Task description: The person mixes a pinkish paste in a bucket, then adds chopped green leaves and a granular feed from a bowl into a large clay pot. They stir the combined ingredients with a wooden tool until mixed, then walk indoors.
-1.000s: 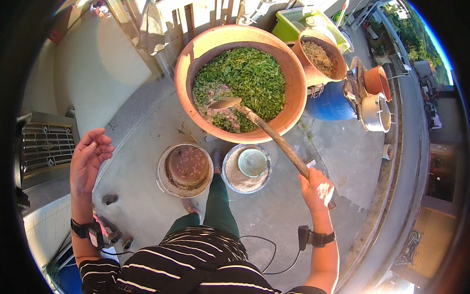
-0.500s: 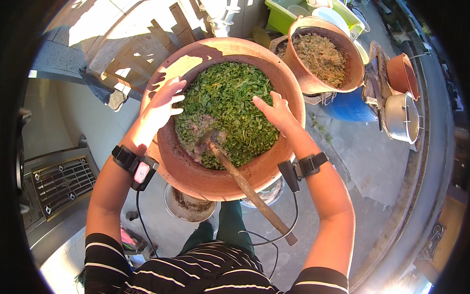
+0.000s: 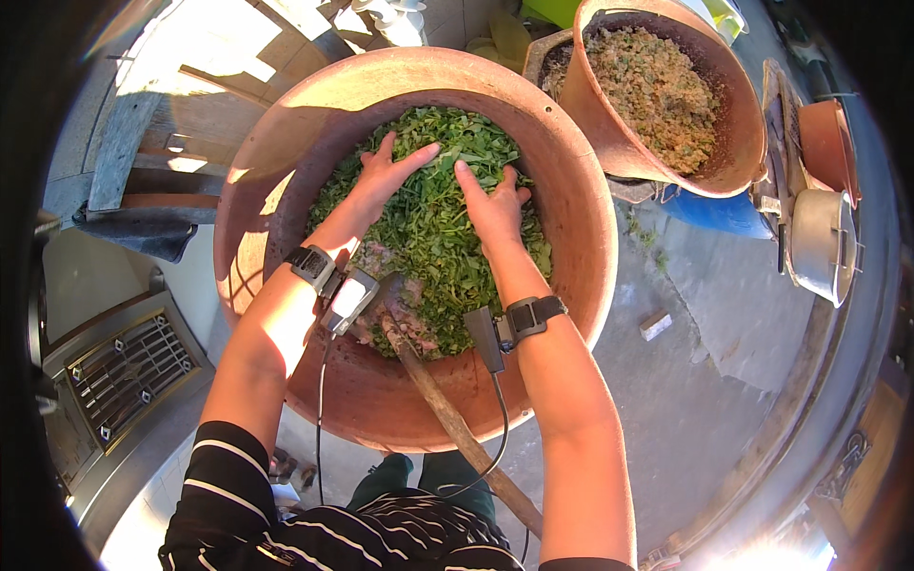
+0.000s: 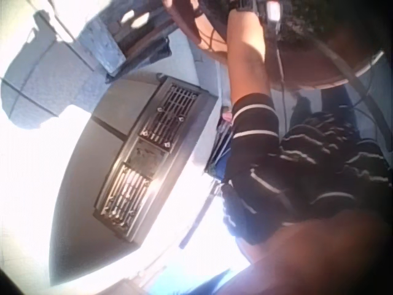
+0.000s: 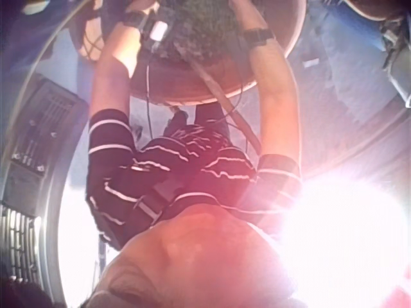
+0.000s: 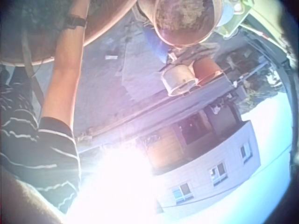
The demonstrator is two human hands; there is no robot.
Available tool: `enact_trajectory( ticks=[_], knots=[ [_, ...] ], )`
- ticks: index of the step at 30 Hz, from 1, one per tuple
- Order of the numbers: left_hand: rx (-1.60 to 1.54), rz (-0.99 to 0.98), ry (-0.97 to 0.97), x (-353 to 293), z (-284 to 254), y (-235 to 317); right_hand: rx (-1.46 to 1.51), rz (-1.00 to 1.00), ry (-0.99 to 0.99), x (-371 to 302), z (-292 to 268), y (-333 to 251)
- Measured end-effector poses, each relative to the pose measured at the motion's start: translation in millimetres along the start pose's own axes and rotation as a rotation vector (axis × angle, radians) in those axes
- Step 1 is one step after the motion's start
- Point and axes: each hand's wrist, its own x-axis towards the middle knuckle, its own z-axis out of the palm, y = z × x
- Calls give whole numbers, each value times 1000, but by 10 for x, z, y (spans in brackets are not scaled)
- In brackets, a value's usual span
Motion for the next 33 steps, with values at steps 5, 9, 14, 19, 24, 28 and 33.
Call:
enact_trajectory(
  ticks=[5,9,14,19,24,28,33],
  knots=[
    [-381,65,-61,-64,18,28,486,93,-87,-171,309,-168],
    [-679,28,-163,-286,-19,66,599,120,-80,-387,237,-240],
    [-738,-77,-42,-693,-71,193,586,106,-126,-584,176,-289],
    [-891,102,-222,-1109,-307,286,638,33,-111,-876,159,-426],
    [-999,219,-267,-1615,-532,311,580,-144,-126,-1500,46,-695],
    [-1072,260,-256,-2069,-714,261,630,-196,-163,-2098,65,-922],
    [-1144,344,-287,-2759,-1018,68,592,-321,-223,-2915,107,-978]
  ],
)
